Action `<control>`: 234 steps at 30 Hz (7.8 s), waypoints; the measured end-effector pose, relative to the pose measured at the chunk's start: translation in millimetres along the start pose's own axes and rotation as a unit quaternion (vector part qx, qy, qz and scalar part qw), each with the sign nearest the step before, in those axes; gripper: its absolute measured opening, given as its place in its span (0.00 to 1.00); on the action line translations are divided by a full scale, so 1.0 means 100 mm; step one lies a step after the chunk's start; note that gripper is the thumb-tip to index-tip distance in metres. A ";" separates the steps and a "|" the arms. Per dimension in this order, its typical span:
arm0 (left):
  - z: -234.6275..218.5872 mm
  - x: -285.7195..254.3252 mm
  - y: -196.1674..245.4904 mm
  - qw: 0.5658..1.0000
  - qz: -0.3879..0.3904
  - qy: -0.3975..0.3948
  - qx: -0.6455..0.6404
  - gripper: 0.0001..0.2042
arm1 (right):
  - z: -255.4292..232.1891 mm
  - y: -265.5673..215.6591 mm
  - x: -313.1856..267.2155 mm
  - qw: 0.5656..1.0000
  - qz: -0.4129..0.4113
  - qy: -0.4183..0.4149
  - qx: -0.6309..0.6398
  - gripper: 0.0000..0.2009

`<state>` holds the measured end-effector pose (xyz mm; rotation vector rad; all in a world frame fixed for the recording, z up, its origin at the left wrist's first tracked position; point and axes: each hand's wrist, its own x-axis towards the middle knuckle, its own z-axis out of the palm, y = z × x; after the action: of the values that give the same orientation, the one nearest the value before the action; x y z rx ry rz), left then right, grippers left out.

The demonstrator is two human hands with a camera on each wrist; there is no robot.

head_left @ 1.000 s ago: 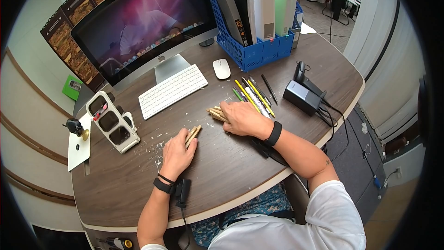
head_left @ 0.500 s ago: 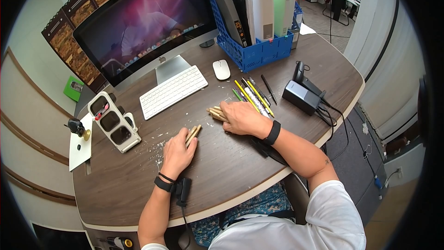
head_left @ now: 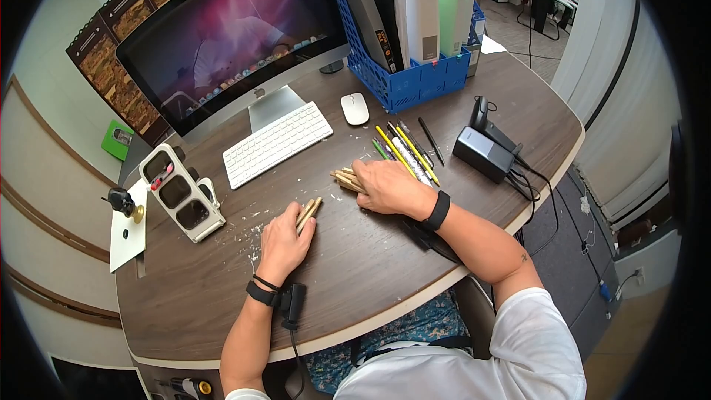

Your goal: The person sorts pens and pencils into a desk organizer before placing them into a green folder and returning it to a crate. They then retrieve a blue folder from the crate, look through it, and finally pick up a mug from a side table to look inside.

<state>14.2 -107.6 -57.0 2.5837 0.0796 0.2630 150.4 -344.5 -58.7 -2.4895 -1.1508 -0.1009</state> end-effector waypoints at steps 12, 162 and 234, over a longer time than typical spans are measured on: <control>0.01 0.00 -0.01 1.000 -0.001 0.007 0.004 0.14 | 0.04 0.04 0.00 1.000 -0.015 0.015 -0.016 0.21; 0.13 0.33 0.59 0.895 0.129 -0.012 -0.427 0.07 | 0.13 -0.34 0.03 0.836 -0.014 -0.133 0.532 0.26; -0.46 -0.53 -0.69 0.604 -0.188 0.077 -0.771 0.16 | 0.22 -1.68 1.07 0.908 -0.024 -0.248 0.336 0.17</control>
<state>-47.7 -31.0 -63.0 0.7385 0.2952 0.2159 93.6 -161.6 -0.6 -1.8949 -1.1663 0.8234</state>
